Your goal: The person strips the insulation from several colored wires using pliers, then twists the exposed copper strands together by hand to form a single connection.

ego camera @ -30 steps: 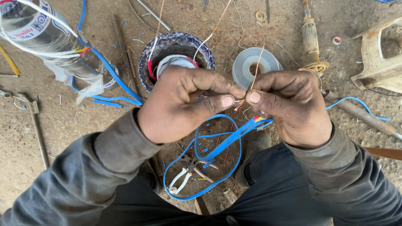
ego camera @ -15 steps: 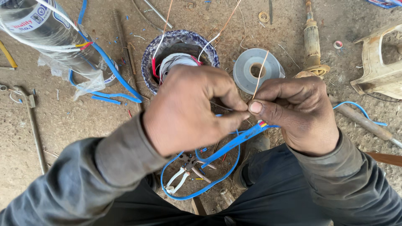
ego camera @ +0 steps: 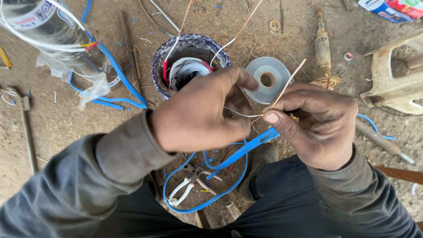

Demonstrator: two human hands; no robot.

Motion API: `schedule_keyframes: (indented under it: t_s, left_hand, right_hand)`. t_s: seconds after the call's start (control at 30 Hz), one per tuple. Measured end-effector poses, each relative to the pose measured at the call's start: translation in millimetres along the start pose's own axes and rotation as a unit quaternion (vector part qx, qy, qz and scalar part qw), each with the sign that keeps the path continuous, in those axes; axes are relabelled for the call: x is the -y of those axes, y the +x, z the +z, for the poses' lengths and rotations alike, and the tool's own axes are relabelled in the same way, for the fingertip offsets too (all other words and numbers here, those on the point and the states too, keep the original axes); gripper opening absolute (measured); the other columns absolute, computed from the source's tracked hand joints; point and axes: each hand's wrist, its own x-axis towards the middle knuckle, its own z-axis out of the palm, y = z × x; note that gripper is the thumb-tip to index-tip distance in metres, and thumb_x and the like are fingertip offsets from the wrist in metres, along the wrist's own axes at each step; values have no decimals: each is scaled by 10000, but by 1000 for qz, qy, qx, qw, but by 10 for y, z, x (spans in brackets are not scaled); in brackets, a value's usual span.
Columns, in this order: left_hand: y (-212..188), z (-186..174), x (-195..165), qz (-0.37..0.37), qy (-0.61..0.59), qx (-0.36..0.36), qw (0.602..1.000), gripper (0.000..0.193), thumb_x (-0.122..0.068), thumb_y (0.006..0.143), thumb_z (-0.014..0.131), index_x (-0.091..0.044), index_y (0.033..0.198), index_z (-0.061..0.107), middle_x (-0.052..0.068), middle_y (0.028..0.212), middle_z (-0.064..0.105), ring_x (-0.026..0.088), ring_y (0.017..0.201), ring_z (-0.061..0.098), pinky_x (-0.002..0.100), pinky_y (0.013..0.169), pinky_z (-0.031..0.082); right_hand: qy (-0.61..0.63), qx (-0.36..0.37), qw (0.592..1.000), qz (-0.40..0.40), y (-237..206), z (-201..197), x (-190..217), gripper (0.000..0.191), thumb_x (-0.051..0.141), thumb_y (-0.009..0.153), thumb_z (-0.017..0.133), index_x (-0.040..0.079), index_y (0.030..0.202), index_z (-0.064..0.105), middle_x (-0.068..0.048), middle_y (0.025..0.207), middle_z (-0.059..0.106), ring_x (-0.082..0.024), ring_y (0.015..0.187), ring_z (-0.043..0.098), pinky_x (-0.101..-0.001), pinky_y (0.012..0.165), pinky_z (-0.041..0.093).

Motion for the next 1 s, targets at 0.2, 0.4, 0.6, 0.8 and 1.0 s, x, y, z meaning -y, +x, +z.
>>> schedule_keyframes:
  t_s: [0.2, 0.4, 0.6, 0.8, 1.0]
  left_hand:
    - [316, -86, 213, -139, -198, 234, 942, 370, -211, 923, 512, 86, 967, 728, 87, 907, 776, 164, 743, 773, 321, 687, 648]
    - [427, -76, 474, 8, -152, 300, 942, 291, -172, 896, 596, 48, 1005, 753, 96, 876, 792, 127, 761, 780, 290, 713, 632]
    - [299, -182, 210, -9, -151, 173, 973, 190, -160, 862, 711, -3, 931, 790, 47, 806, 818, 99, 735, 787, 262, 692, 644]
    - [20, 66, 62, 90, 89, -96, 987, 80, -122, 824, 785, -77, 889, 800, 96, 771, 742, 221, 701, 720, 359, 668, 548]
    - [-110, 293, 213, 301, 153, -241, 910, 196, 2, 794, 791, 1, 970, 704, 139, 922, 720, 325, 877, 707, 457, 843, 561]
  right_hand:
    - [-26, 19, 999, -24, 19, 55, 136, 71, 11, 961, 765, -40, 990, 725, -120, 953, 727, -135, 802, 701, -240, 702, 562]
    - [2, 0, 999, -44, 115, 162, 254, 94, 32, 929, 759, -45, 961, 715, -134, 929, 713, -171, 801, 727, -277, 717, 617]
    - [-161, -20, 983, -85, 190, 90, 308, 124, -13, 820, 811, -63, 897, 727, -177, 847, 711, -199, 744, 716, -260, 614, 562]
    - [-175, -73, 980, -56, 67, 52, 251, 96, -30, 906, 788, -68, 947, 711, -164, 882, 697, -175, 748, 677, -265, 643, 531]
    - [90, -70, 990, 85, -3, 58, 97, 89, -39, 1026, 737, -81, 956, 703, -97, 816, 684, -89, 699, 604, -206, 629, 476]
